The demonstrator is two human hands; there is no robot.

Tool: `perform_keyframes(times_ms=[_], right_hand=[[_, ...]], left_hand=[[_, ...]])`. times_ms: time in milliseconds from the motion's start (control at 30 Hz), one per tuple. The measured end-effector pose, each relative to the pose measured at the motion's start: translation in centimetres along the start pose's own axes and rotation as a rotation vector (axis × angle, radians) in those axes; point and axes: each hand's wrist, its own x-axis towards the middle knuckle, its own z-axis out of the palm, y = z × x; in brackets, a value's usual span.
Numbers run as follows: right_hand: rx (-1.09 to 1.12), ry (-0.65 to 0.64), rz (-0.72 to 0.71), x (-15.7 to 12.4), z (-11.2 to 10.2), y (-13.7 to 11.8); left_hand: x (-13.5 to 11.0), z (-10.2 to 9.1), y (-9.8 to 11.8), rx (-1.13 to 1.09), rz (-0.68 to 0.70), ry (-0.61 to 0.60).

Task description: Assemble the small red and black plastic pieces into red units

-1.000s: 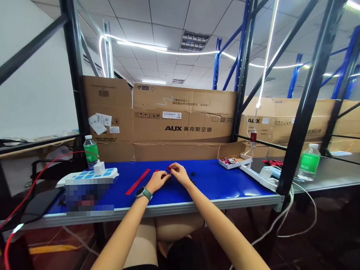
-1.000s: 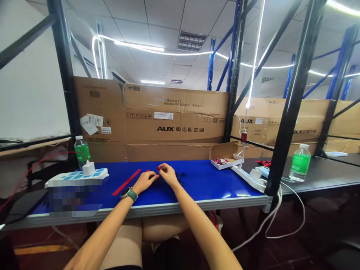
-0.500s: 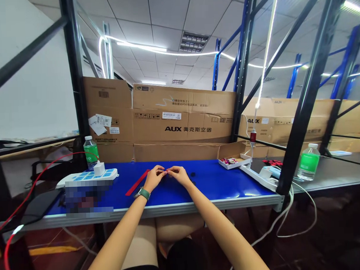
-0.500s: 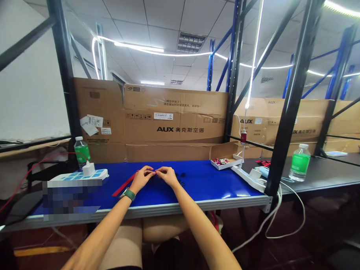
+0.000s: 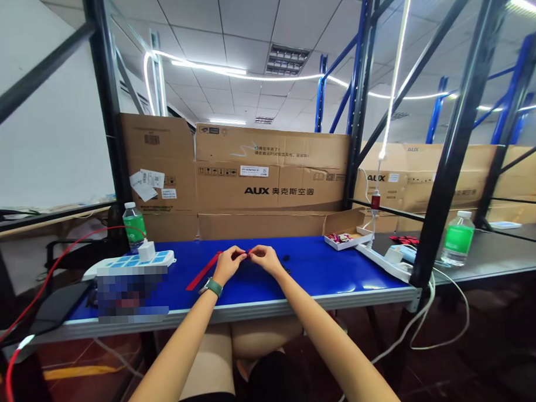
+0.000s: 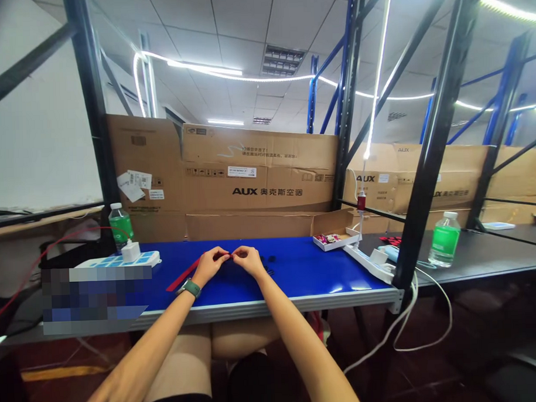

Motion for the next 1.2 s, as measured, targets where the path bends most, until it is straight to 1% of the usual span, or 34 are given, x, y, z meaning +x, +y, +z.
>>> perform_keyframes(times_ms=[133,267,333,533,700,900,1100,1200], right_hand=[[0.054,-0.028,0.009,-0.1,0.2,0.0],[0.2,0.014,0.038,0.0,0.2,-0.4],[0.221,0.024,0.043,0.0,0.2,-0.6],[0.146,0.029,0.023,-0.1,0.1,-0.6],[0.087,-0.005,-0.034,-0.1,-0.2,-0.3],[0.056,-0.02,-0.05,-0.2,-0.3,-0.5],[0.11,-0.056,-0.015,0.0,-0.2,-0.3],[0.129,-0.01,0.033,0.4,0.0,0.4]], left_hand=[[0.0,-0.2,0.1,0.048,-0.002,0.028],[-0.1,-0.3,0.4,0.071,-0.006,0.064],[-0.1,-0.3,0.6,0.051,-0.004,0.065],[-0.1,-0.3,0.9,-0.03,0.015,0.007],[-0.1,-0.4,0.8,-0.003,0.039,0.021],[-0.3,-0.4,0.9,-0.059,0.056,-0.055],[-0.3,-0.5,1.3,-0.069,0.033,-0.022],[-0.1,-0.3,0.6,-0.072,0.017,-0.03]])
